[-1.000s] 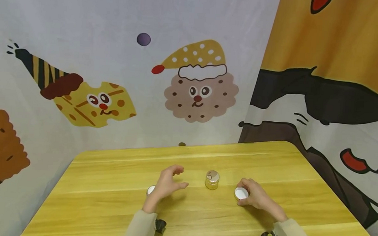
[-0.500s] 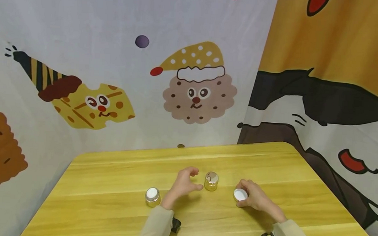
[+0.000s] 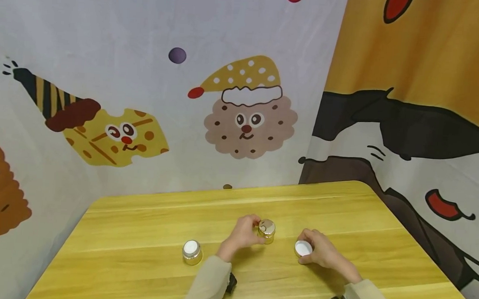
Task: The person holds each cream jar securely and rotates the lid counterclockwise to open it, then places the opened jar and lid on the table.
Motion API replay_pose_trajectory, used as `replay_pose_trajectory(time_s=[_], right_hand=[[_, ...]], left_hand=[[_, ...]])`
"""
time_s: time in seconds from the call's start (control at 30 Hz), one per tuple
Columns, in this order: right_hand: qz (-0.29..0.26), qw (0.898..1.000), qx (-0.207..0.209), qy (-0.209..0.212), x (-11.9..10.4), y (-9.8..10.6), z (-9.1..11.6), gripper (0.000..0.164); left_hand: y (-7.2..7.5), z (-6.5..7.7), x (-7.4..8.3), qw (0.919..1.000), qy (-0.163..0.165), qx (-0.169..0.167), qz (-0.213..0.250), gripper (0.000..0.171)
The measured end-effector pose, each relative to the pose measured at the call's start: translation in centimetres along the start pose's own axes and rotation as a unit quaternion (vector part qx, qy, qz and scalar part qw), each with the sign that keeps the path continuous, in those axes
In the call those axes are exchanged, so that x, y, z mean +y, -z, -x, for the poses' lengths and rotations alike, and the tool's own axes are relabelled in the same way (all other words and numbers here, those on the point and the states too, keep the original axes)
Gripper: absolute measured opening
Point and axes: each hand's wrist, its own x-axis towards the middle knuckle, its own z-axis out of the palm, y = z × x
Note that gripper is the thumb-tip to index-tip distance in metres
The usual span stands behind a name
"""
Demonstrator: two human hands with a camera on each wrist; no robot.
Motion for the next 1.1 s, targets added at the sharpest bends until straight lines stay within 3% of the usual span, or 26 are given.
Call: replay_pose_trajectory(time_s=[0.77,1.1], right_hand=[[-0.007,1.0,0.0,0.003,0.0,0.1,0.0,0.044],[-0.013,1.0,-0.004,0.004,-0.1,0.1,-0.1,0.043]], left_hand=[[-1.1,-1.4,-0.8,0.999,0.027,-0.035,-0.01,0.04],[-1.1,-1.4,-1.4,0.9997,-0.001,-0.022,0.014,0.034]])
